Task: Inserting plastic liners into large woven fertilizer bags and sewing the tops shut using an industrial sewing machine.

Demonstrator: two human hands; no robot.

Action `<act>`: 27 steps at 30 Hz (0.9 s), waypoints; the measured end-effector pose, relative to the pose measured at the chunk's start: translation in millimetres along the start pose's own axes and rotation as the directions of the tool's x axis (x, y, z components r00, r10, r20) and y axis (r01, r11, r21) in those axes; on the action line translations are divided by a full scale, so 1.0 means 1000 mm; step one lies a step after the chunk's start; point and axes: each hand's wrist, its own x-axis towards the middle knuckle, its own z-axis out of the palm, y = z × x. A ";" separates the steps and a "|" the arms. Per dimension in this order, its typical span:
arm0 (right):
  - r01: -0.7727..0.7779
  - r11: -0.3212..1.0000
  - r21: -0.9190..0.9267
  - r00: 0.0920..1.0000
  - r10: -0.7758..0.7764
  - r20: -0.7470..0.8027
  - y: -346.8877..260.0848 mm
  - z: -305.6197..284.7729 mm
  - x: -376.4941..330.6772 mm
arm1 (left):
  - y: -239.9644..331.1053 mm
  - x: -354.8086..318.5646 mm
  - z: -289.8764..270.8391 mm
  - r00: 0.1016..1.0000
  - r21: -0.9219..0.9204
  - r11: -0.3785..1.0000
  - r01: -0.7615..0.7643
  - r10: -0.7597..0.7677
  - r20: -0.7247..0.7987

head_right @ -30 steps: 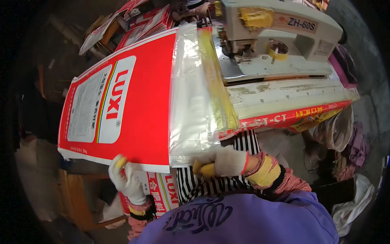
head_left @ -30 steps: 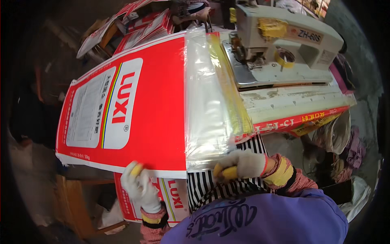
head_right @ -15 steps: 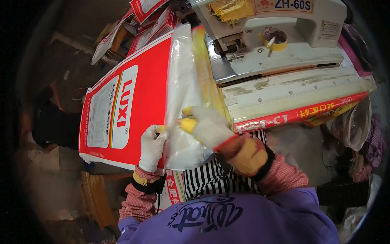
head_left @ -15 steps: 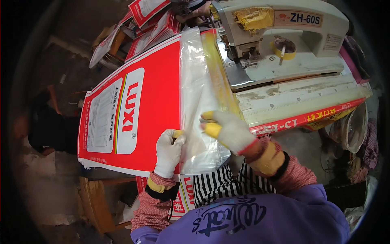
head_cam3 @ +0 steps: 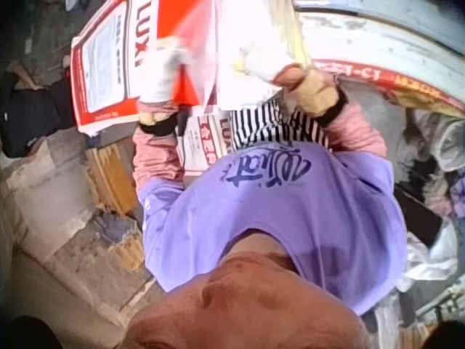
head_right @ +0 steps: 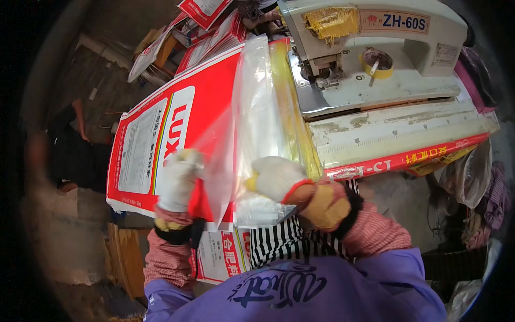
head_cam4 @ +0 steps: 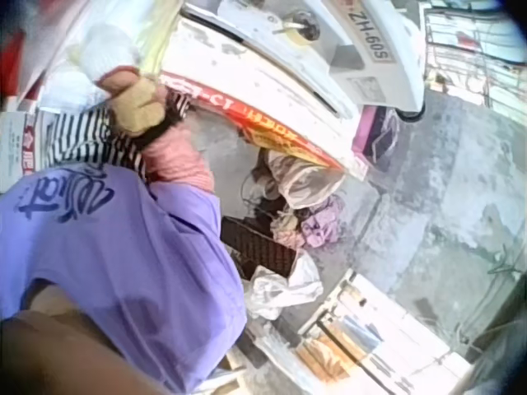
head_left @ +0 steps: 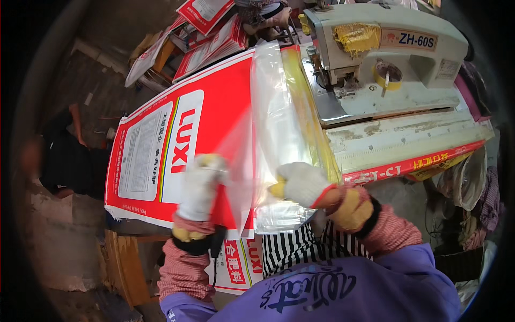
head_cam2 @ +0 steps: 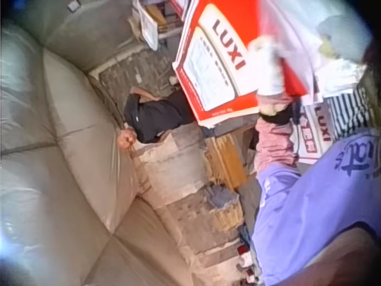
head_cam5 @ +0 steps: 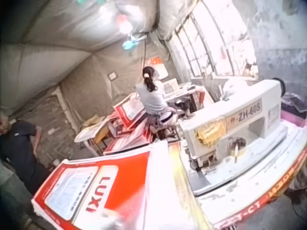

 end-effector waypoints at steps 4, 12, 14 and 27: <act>-0.069 0.979 -0.193 0.969 0.019 -0.246 0.007 -0.003 0.013 | 0.017 0.001 -0.023 0.992 -0.110 0.990 -0.083 0.072 -0.105; 0.833 0.447 0.326 0.366 -0.887 0.280 -0.071 0.112 0.021 | 0.050 -0.038 -0.011 0.951 0.146 0.989 -0.034 0.077 -0.299; 0.799 0.547 0.249 0.404 -0.796 0.450 -0.079 0.087 0.044 | 0.049 -0.059 -0.010 0.945 0.171 0.984 -0.048 0.101 -0.312; 0.322 0.521 0.791 0.871 0.164 -0.463 0.038 -0.012 0.222 | 0.033 -0.054 -0.002 0.322 0.415 0.905 -0.088 -0.369 0.872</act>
